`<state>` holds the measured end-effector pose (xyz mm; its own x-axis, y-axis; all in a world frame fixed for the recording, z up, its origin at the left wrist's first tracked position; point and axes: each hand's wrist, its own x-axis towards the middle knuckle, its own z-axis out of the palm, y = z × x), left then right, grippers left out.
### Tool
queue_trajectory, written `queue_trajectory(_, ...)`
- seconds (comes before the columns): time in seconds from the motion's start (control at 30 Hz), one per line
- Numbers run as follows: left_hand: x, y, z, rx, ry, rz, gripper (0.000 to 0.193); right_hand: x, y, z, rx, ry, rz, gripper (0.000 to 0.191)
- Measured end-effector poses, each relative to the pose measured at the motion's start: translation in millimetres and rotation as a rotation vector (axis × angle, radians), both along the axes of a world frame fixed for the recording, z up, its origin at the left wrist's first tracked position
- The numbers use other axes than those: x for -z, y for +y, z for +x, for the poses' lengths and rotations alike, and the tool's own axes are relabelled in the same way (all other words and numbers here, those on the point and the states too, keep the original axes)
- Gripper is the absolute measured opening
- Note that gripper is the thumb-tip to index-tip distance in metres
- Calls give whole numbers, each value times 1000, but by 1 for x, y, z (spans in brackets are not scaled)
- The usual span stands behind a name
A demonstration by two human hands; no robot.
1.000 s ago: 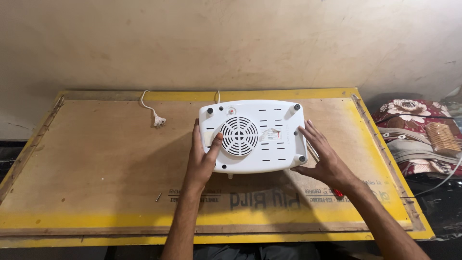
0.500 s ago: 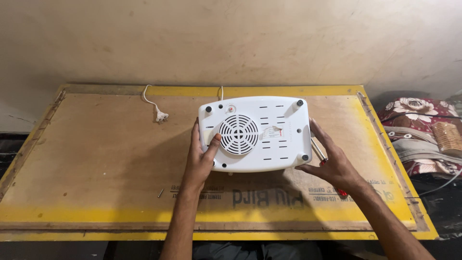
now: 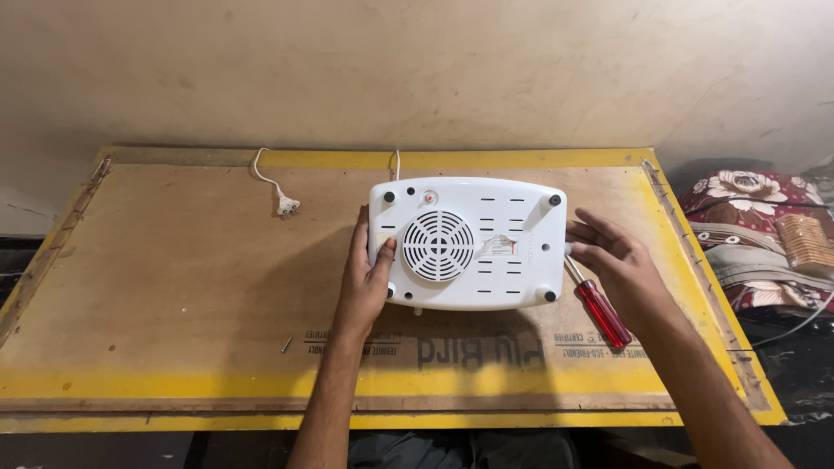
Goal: The person uses a red screwdriver to unscrew the screws holding the base cover of a small white electric fan, then separates the base from the housing to expose the motor and wiring. They then work on the internal wiring and components inside the open housing with both hands.
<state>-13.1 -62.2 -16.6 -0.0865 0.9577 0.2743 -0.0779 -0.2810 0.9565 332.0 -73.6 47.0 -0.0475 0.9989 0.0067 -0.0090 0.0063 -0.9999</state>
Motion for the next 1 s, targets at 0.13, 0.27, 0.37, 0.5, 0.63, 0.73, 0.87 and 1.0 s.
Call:
queue_trajectory(0.13,-6,0,-2,2,-66,-85,58,-9,12,-19,114,-177,-83,68)
queue_trajectory(0.27,-6,4,-1,-3,-148,-98,55,-13,28,-27,91,178,-111,46)
queue_trajectory(0.37,-4,7,-3,14,-234,-146,55,-15,31,-30,41,298,-63,38)
queue_trajectory(0.5,-5,6,-3,19,-253,-117,53,-18,24,-43,84,224,-16,41)
queue_trajectory(0.63,-14,3,0,7,-237,-108,52,-31,9,-55,154,101,-16,44)
queue_trajectory(0.73,-24,0,0,-10,-217,-98,51,-41,-2,-56,165,4,7,48)
queue_trajectory(0.87,-37,-5,-3,-10,-227,-113,51,-47,-1,-52,111,-81,13,56)
queue_trajectory(1.0,-43,-12,-3,27,-224,-16,53,-45,-3,-44,55,-45,-66,59)
